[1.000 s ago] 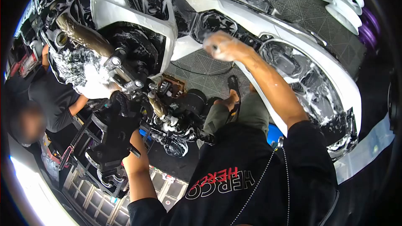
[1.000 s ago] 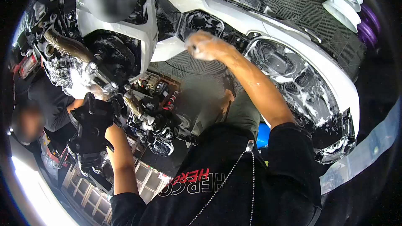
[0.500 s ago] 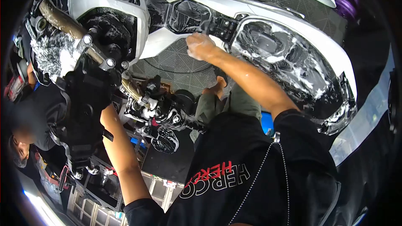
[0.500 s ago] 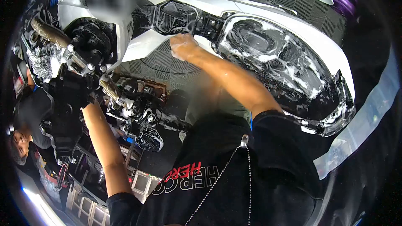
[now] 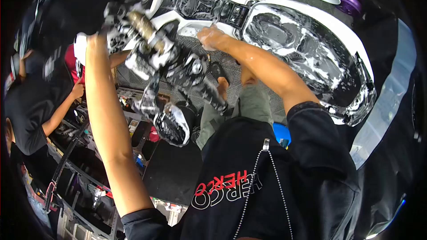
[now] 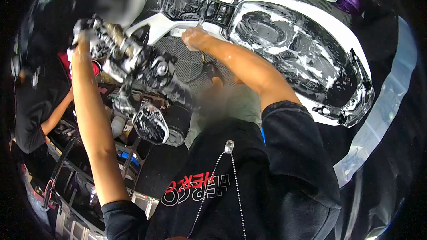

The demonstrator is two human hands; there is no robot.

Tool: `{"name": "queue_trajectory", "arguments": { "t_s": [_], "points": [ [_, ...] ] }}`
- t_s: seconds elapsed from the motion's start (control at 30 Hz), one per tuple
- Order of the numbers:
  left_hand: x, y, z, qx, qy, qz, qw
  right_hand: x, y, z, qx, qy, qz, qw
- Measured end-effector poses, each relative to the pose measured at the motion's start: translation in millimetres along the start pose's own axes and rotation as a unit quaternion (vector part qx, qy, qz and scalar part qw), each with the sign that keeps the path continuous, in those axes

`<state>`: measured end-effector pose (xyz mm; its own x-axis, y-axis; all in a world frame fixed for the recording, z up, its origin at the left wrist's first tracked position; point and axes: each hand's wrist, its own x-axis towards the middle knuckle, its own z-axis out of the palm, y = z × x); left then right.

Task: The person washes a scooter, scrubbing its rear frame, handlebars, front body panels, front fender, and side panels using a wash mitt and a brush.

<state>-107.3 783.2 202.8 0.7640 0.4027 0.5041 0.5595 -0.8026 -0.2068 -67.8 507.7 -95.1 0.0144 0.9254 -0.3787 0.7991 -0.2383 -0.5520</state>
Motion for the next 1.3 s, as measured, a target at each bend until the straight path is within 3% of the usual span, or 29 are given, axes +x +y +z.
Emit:
{"name": "queue_trajectory", "arguments": {
  "t_s": [0.1,0.2,0.23,0.3,0.37,0.4,0.43,0.47,0.5,0.53,0.57,0.6,0.67,0.7,0.73,0.8,0.87,0.9,0.93,0.97,1.0,1.03,1.07,1.1,1.13,1.17,1.2,1.23,1.3],
  "points": [
    [-9,-8,-5,-0.003,0.011,-0.003,1.000,-11,-9,-20,0.185,-0.065,0.050,0.979],
    [-26,-29,-13,-0.007,0.042,0.012,0.999,-66,-12,-7,0.231,0.113,0.057,0.965],
    [-46,-34,-35,-0.112,0.135,0.087,0.981,-83,-3,18,0.220,0.135,0.106,0.960],
    [-112,-94,-38,0.017,0.107,0.161,0.981,-123,6,57,0.258,0.173,0.179,0.933],
    [-204,-75,-87,-0.056,0.059,-0.005,0.997,-187,-11,85,0.508,0.201,0.246,0.800],
    [-249,-71,-96,-0.102,0.092,-0.081,0.987,-218,-24,92,0.592,0.218,0.267,0.728],
    [-291,-65,-92,-0.146,0.131,-0.155,0.968,-239,-47,85,0.608,0.244,0.281,0.701],
    [-337,-55,-75,-0.213,0.153,-0.271,0.926,-259,-65,80,0.624,0.268,0.294,0.672],
    [-371,-42,-54,-0.364,0.158,-0.410,0.821,-294,-38,112,0.618,0.240,0.123,0.739],
    [-404,-29,-33,-0.482,0.208,-0.535,0.662,-300,-52,106,0.570,0.249,0.178,0.763],
    [-423,-14,-9,-0.635,0.232,-0.627,0.388,-307,-65,100,0.521,0.252,0.234,0.781],
    [-439,-7,24,-0.639,0.187,-0.620,0.416,-314,-80,94,0.474,0.250,0.289,0.793],
    [-437,9,132,-0.450,0.180,-0.462,0.743,-308,-104,74,0.427,0.249,0.318,0.809],
    [-436,17,185,-0.312,0.211,-0.385,0.843,-302,-116,61,0.388,0.238,0.323,0.830],
    [-404,11,212,-0.351,0.143,-0.413,0.828,-296,-129,49,0.348,0.227,0.326,0.849],
    [-340,-3,261,-0.405,-0.006,-0.463,0.788,-322,-71,80,0.367,0.207,0.301,0.856],
    [-317,-15,249,-0.189,-0.093,-0.360,0.909,-298,-97,66,0.359,0.177,0.302,0.865],
    [-324,-8,240,-0.179,0.068,-0.368,0.910,-283,-114,56,0.354,0.162,0.302,0.870],
    [-324,7,215,-0.353,0.136,-0.489,0.786,-283,-113,63,0.351,0.151,0.335,0.861],
    [-324,22,209,-0.458,0.190,-0.533,0.686,-279,-108,71,0.348,0.142,0.363,0.852],
    [-324,36,204,-0.540,0.261,-0.565,0.566,-279,-109,83,0.360,0.118,0.344,0.859],
    [-326,46,216,-0.578,0.320,-0.548,0.513,-274,-106,88,0.369,0.097,0.322,0.866],
    [-318,28,231,-0.644,0.395,-0.549,0.358,-262,-113,82,0.338,0.046,0.270,0.900],
    [-322,6,248,-0.628,0.350,-0.539,0.439,-258,-125,84,0.306,0.058,0.314,0.897],
    [-331,-28,269,-0.492,0.250,-0.518,0.654,-259,-133,82,0.322,0.051,0.310,0.893],
    [-333,-59,294,-0.325,0.188,-0.473,0.797,-253,-134,83,0.339,0.048,0.296,0.892],
    [-333,-84,316,-0.243,0.183,-0.450,0.840,-251,-137,84,0.367,0.059,0.279,0.885],
    [-341,-99,342,-0.289,0.228,-0.454,0.811,-256,-136,88,0.371,0.051,0.269,0.887],
    [-371,-52,342,-0.357,0.268,-0.447,0.775,-259,-127,93,0.378,0.039,0.243,0.893]
  ]
}}
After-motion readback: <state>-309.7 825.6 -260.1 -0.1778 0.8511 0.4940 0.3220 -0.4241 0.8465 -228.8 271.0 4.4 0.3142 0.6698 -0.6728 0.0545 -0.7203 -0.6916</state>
